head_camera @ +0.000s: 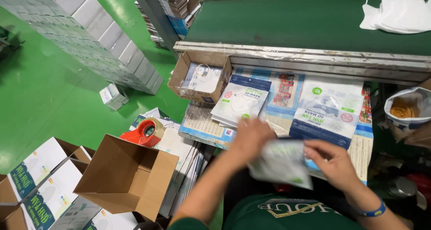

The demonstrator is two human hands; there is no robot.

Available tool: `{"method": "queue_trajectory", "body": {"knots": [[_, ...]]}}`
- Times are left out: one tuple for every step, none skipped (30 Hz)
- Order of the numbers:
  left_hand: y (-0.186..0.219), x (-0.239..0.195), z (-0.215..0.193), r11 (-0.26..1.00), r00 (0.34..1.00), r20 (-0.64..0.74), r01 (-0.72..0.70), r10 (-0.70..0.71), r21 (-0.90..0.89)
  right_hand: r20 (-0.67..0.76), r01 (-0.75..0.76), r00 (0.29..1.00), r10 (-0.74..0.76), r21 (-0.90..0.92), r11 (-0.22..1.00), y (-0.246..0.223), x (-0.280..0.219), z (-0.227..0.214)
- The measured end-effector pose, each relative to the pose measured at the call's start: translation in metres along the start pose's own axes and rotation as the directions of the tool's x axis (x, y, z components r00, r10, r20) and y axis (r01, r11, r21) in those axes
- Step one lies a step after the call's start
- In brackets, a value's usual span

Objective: The person picks up groups of masks from a conveyor belt, places them into plastic pouches, and then packs the pouches into cardboard boxes, using a tape dispenser to seal the boxes.

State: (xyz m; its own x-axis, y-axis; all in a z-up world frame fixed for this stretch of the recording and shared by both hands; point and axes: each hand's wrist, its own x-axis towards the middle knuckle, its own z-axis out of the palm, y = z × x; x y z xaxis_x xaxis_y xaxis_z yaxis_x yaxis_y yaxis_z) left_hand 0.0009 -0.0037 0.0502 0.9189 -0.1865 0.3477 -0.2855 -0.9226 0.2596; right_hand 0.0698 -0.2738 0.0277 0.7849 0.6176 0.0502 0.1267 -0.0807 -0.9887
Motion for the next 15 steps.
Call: {"method": "queue_trajectory", "body": {"knots": [[-0.018,0.021,-0.019,1.000,1.000,0.002,0.000,0.000,-0.005,-0.002,-0.005,1.000,0.005,-0.001,1.000,-0.006,0.003,-0.001],[-0.036,0.042,-0.038,0.990,1.000,0.023,-0.006,0.003,0.144,-0.017,-0.011,1.000,0.012,0.060,0.998,-0.012,0.006,-0.002],[-0.054,0.064,-0.057,0.957,0.999,0.043,-0.016,0.003,0.289,-0.032,-0.016,0.999,0.020,0.122,0.992,-0.019,0.010,-0.004],[-0.074,0.076,-0.050,0.959,0.999,0.048,-0.019,0.006,0.284,-0.037,-0.022,0.999,0.027,0.122,0.992,-0.020,0.008,-0.001],[-0.093,0.087,-0.042,0.938,0.985,0.144,0.037,-0.091,0.344,-0.036,-0.039,0.998,0.044,0.135,0.990,-0.021,0.006,0.000],[-0.113,0.101,-0.035,0.909,0.954,0.232,0.080,-0.189,0.410,-0.036,-0.052,0.998,0.058,0.148,0.988,-0.023,0.006,0.002],[-0.114,0.093,-0.016,0.910,0.954,0.237,0.074,-0.184,0.407,-0.042,-0.054,0.997,0.061,0.149,0.987,-0.018,-0.003,0.003],[-0.117,0.093,0.002,0.847,0.965,0.020,0.220,-0.261,0.484,-0.058,-0.030,0.998,0.036,0.109,0.994,-0.014,-0.005,0.001],[-0.119,0.094,0.020,0.770,0.928,-0.204,0.372,-0.311,0.519,-0.073,-0.006,0.997,0.011,0.069,0.998,-0.011,-0.008,-0.002],[-0.114,0.084,0.032,0.773,0.933,-0.211,0.360,-0.292,0.522,-0.089,0.009,0.996,-0.003,0.068,0.998,-0.001,-0.002,-0.011],[-0.110,0.075,0.044,0.830,0.901,-0.003,0.400,-0.434,0.389,-0.108,0.007,0.994,-0.006,0.005,1.000,0.010,0.004,-0.020],[-0.102,0.060,0.062,0.851,0.821,0.244,0.459,-0.516,0.254,-0.135,-0.016,0.991,0.009,-0.052,0.999,0.023,0.001,-0.027],[-0.108,0.052,0.065,0.862,0.829,0.257,0.438,-0.497,0.254,-0.159,-0.022,0.987,0.014,-0.047,0.999,0.021,0.009,-0.034],[-0.113,0.045,0.071,0.866,0.853,0.196,0.434,-0.484,0.249,-0.177,-0.022,0.984,-0.001,-0.127,0.992,0.020,0.012,-0.041],[-0.117,0.039,0.077,0.869,0.872,0.135,0.431,-0.470,0.242,-0.193,-0.026,0.981,-0.014,-0.206,0.978,0.020,0.014,-0.051]]}}
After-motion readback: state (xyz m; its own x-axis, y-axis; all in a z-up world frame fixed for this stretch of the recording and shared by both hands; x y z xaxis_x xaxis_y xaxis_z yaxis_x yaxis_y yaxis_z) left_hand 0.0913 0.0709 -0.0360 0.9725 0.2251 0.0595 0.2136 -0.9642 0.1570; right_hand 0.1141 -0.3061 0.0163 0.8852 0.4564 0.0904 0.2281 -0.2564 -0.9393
